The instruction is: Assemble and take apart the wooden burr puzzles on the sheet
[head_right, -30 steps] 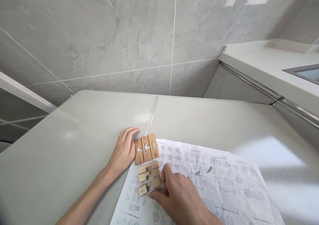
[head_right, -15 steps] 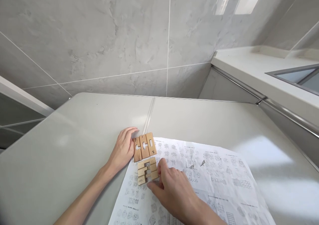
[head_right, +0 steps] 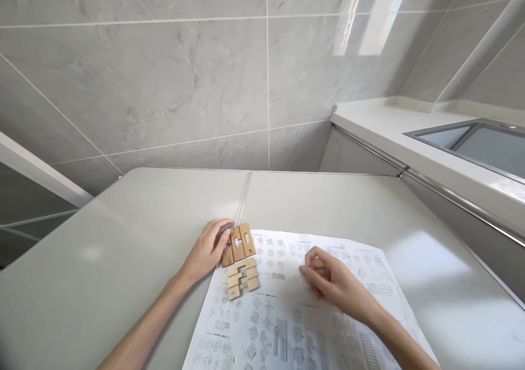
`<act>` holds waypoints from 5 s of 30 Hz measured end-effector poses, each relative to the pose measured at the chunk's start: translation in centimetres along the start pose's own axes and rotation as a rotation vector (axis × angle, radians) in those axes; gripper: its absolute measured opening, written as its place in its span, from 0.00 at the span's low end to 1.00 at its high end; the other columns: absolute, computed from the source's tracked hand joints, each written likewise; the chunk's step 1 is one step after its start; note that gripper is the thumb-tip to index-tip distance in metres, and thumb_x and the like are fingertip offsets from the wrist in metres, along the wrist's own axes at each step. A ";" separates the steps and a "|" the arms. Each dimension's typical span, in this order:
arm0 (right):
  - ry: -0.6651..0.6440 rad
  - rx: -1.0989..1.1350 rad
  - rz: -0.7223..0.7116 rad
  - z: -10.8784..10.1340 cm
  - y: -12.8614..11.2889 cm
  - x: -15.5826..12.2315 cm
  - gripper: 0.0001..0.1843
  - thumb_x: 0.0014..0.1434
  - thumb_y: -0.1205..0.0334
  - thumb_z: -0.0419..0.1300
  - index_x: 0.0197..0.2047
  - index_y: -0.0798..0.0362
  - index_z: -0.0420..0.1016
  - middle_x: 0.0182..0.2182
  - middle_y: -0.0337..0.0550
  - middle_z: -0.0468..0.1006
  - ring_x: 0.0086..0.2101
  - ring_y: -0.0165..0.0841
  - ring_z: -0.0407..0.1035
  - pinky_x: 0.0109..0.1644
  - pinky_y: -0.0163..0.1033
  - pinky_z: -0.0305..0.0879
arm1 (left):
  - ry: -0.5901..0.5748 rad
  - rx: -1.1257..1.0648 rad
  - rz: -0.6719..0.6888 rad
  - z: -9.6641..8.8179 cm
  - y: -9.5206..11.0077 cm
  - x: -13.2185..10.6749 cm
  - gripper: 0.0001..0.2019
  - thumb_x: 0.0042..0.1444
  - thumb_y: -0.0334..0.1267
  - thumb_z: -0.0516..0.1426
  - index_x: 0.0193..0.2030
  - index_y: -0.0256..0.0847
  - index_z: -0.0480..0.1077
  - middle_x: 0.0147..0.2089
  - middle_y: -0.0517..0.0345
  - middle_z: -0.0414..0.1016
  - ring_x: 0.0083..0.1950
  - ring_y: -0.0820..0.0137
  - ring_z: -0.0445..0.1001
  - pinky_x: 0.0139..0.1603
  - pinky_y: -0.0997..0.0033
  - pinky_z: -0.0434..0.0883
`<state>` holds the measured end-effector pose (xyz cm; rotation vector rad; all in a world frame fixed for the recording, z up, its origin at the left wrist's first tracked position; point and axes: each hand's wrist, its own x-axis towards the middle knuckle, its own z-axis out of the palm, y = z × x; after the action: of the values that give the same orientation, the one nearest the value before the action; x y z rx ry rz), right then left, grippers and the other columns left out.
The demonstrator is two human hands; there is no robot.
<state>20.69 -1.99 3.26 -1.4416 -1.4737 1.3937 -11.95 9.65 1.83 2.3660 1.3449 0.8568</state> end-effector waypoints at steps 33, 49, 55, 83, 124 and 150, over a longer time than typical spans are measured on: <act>0.270 -0.006 -0.066 -4.6 4.4 -1.8 0.21 0.74 0.39 0.56 0.39 0.47 0.66 0.23 0.32 0.65 0.25 0.33 0.61 0.31 0.39 0.57 | -0.227 0.133 0.252 -0.2 0.9 0.6 0.18 0.77 0.41 0.53 0.67 0.58 0.76 0.74 0.61 0.72 0.75 0.56 0.68 0.71 0.45 0.74; 0.269 -0.061 -0.024 -4.6 5.2 -1.5 0.22 0.74 0.39 0.54 0.36 0.46 0.66 0.24 0.33 0.65 0.25 0.34 0.62 0.30 0.39 0.58 | -0.231 0.116 0.046 -0.4 0.4 0.5 0.21 0.67 0.53 0.64 0.65 0.57 0.78 0.78 0.56 0.65 0.74 0.48 0.68 0.70 0.42 0.74; 0.276 -0.076 0.011 -4.4 4.7 -1.6 0.22 0.75 0.39 0.53 0.36 0.46 0.65 0.24 0.33 0.65 0.26 0.34 0.62 0.32 0.40 0.58 | -0.234 0.116 0.032 -0.4 0.4 0.6 0.26 0.61 0.52 0.69 0.66 0.59 0.76 0.77 0.57 0.66 0.74 0.47 0.68 0.70 0.42 0.74; 0.324 -0.128 -0.008 -4.2 4.8 -1.5 0.23 0.73 0.37 0.54 0.35 0.46 0.67 0.22 0.33 0.65 0.25 0.35 0.63 0.30 0.40 0.57 | -0.137 0.116 -0.060 0.1 0.5 0.3 0.18 0.66 0.50 0.64 0.61 0.53 0.76 0.72 0.52 0.69 0.72 0.49 0.68 0.70 0.42 0.72; 0.261 -0.088 -0.070 -4.3 4.7 -1.3 0.24 0.71 0.35 0.57 0.37 0.47 0.69 0.23 0.35 0.71 0.25 0.35 0.67 0.31 0.39 0.66 | -0.073 0.254 0.017 -0.4 1.2 0.1 0.19 0.61 0.54 0.67 0.55 0.51 0.79 0.66 0.51 0.79 0.65 0.49 0.74 0.65 0.41 0.72; 0.250 -0.062 -0.106 -4.1 4.6 -1.1 0.19 0.72 0.40 0.57 0.37 0.46 0.67 0.24 0.32 0.67 0.26 0.35 0.64 0.32 0.39 0.61 | -0.028 0.324 0.043 -1.1 0.2 -0.3 0.20 0.65 0.51 0.64 0.60 0.47 0.77 0.66 0.44 0.79 0.68 0.47 0.74 0.65 0.40 0.74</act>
<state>26.04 -2.81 0.13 -1.4924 -1.4198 1.0698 -12.64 9.22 2.68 2.6448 1.5254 0.6538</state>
